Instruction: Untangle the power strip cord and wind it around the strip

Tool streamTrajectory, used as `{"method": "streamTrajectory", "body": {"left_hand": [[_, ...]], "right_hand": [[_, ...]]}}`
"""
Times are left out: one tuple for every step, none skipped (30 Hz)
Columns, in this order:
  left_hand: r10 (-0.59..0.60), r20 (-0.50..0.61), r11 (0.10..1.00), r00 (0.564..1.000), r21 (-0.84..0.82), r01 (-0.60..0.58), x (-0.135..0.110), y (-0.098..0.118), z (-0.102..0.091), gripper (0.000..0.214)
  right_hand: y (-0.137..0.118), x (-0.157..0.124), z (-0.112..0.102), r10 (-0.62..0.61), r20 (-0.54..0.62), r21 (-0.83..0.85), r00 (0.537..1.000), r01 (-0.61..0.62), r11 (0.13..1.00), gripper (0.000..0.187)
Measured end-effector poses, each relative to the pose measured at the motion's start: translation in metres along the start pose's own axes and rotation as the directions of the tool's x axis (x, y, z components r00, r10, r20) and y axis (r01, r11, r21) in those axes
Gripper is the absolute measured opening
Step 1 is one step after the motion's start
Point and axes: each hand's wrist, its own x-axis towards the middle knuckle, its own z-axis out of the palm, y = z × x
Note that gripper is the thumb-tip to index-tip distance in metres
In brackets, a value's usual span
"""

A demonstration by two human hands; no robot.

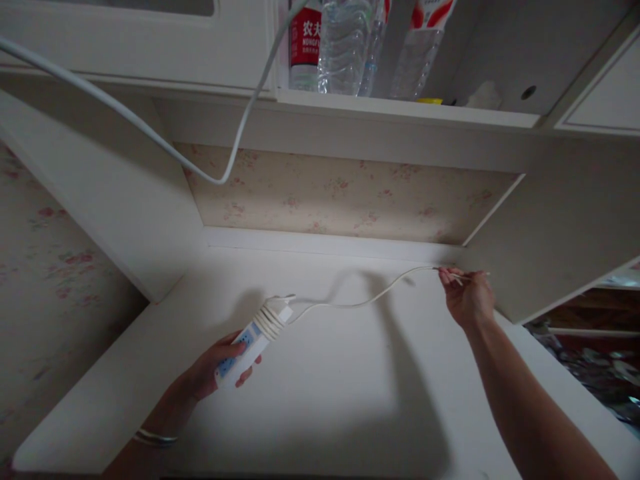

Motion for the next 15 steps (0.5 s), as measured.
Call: {"method": "streamTrajectory", "body": {"left_hand": [[-0.007, 0.015, 1.000, 1.000, 0.004, 0.007, 0.002, 0.001, 0.006, 0.031], [-0.011, 0.020, 1.000, 1.000, 0.005, 0.011, 0.005, 0.002, 0.012, 0.030], [-0.013, 0.013, 1.000, 1.000, -0.001, 0.013, 0.009, 0.003, 0.020, 0.030], [-0.015, 0.002, 1.000, 1.000, -0.013, 0.015, 0.013, 0.005, 0.028, 0.030], [-0.017, -0.004, 1.000, 1.000, -0.027, 0.017, 0.017, 0.007, 0.037, 0.029], [-0.016, 0.000, 0.999, 1.000, -0.044, 0.016, 0.022, 0.009, 0.045, 0.030], [-0.008, 0.008, 0.998, 1.000, -0.061, 0.008, 0.026, 0.011, 0.053, 0.030], [0.001, 0.025, 0.997, 1.000, -0.076, 0.001, 0.029, 0.014, 0.061, 0.030], [0.012, 0.047, 0.996, 0.999, -0.091, -0.007, 0.032, 0.017, 0.069, 0.029], [0.019, 0.069, 0.995, 0.997, -0.104, -0.012, 0.034, 0.019, 0.077, 0.028], [0.019, 0.096, 0.993, 0.995, -0.117, -0.008, 0.035, 0.022, 0.084, 0.027], [0.016, 0.123, 0.992, 0.992, -0.130, 0.000, 0.036, 0.024, 0.092, 0.026], [0.006, 0.153, 0.990, 0.988, -0.139, 0.016, 0.035, 0.025, 0.100, 0.026], [-0.007, 0.183, 0.989, 0.983, -0.142, 0.033, 0.035, 0.026, 0.108, 0.027], [-0.024, 0.216, 0.989, 0.976, -0.137, 0.054, 0.034, 0.026, 0.115, 0.028]], "right_hand": [[0.005, -0.007, 0.003, 0.019, 0.047, -0.009, 0.999, -0.019, 1.000, 0.035], [0.010, -0.016, 0.008, 0.043, 0.103, -0.019, 0.994, -0.041, 0.999, 0.035], [0.015, -0.026, 0.014, 0.070, 0.167, -0.030, 0.984, -0.066, 0.997, 0.035], [0.020, -0.038, 0.020, 0.098, 0.231, -0.038, 0.968, -0.092, 0.995, 0.035], [0.025, -0.051, 0.027, 0.120, 0.287, -0.042, 0.950, -0.113, 0.993, 0.034], [0.029, -0.065, 0.034, 0.146, 0.344, -0.048, 0.928, -0.138, 0.989, 0.034], [0.034, -0.079, 0.040, 0.175, 0.397, -0.061, 0.901, -0.164, 0.985, 0.033], [0.038, -0.093, 0.046, 0.203, 0.448, -0.079, 0.871, -0.188, 0.979, 0.033], [0.042, -0.107, 0.050, 0.241, 0.495, -0.110, 0.835, -0.215, 0.970, 0.032], [0.047, -0.121, 0.054, 0.289, 0.534, -0.152, 0.795, -0.246, 0.957, 0.032], [0.051, -0.134, 0.057, 0.351, 0.564, -0.203, 0.748, -0.286, 0.936, 0.031], [0.056, -0.146, 0.060, 0.417, 0.583, -0.258, 0.697, -0.328, 0.909, 0.030], [0.061, -0.157, 0.062, 0.474, 0.593, -0.310, 0.651, -0.360, 0.880, 0.029], [0.065, -0.167, 0.063, 0.522, 0.600, -0.357, 0.606, -0.382, 0.853, 0.029], [0.069, -0.175, 0.065, 0.564, 0.615, -0.401, 0.550, -0.398, 0.825, 0.031]]}}
